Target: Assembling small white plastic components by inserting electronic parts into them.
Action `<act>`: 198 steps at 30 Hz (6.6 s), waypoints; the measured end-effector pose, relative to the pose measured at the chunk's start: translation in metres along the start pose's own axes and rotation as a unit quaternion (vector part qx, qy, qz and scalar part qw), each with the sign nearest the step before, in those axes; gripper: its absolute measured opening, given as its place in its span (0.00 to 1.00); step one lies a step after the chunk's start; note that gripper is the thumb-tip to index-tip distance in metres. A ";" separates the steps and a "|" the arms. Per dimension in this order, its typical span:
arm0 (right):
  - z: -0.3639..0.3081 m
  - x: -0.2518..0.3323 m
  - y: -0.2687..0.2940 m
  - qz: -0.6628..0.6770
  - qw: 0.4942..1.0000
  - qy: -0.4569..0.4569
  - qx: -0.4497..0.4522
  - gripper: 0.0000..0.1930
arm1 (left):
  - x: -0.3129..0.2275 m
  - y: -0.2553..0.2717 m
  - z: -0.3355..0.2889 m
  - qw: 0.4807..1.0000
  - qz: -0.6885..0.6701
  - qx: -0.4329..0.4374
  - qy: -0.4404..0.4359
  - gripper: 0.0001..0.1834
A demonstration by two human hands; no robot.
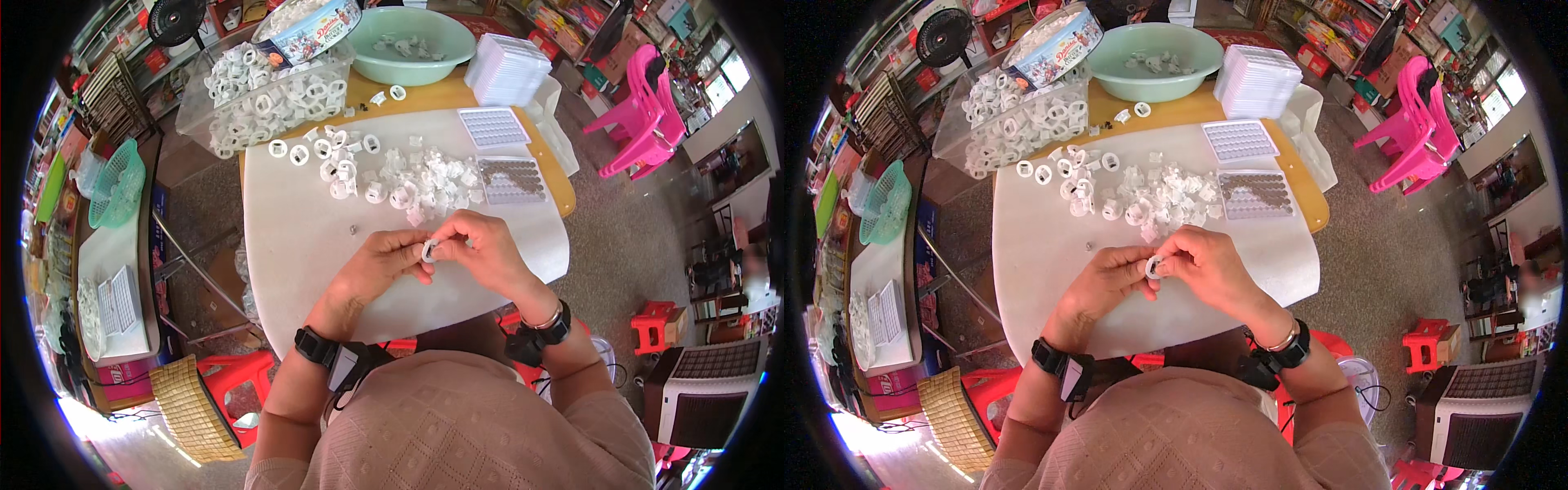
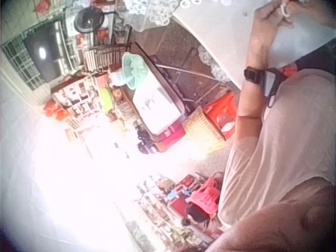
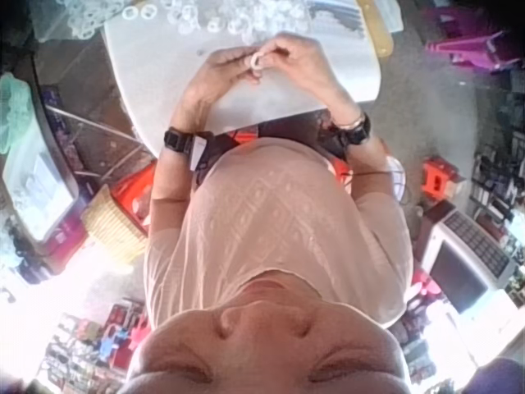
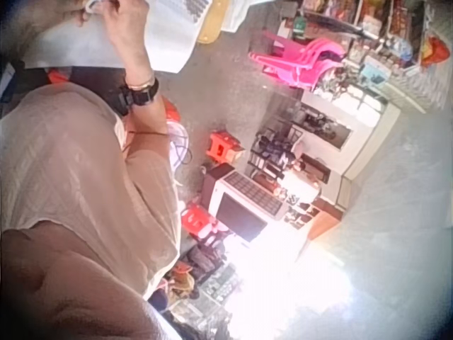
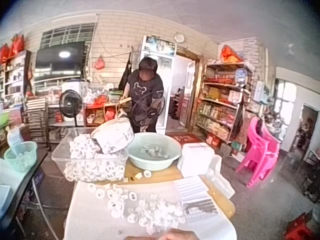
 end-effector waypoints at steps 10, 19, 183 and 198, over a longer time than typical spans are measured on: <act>-0.002 -0.009 -0.005 0.072 0.996 -0.057 -0.010 0.05 | 0.001 0.005 0.000 0.999 -0.044 -0.003 0.015 0.18; -0.002 -0.016 -0.008 0.084 0.994 -0.072 -0.017 0.04 | 0.004 0.005 0.002 0.997 -0.069 -0.018 0.023 0.17; 0.012 -0.006 -0.015 0.287 0.948 -0.130 -0.036 0.05 | -0.006 0.001 -0.002 0.986 -0.110 -0.100 -0.072 0.17; 0.018 -0.017 -0.023 -0.256 0.935 0.212 -0.125 0.10 | -0.011 0.023 -0.002 0.937 -0.205 -0.203 -0.195 0.16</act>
Point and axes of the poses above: each hand's wrist, its own z-axis towards the middle knuckle, its own y-axis out of the back of the hand, x = y × z, the point moved 3 cm from there along z, towards the middle knuckle, and after that the axes turned 9 degrees about -x, right-handed, at the moved point
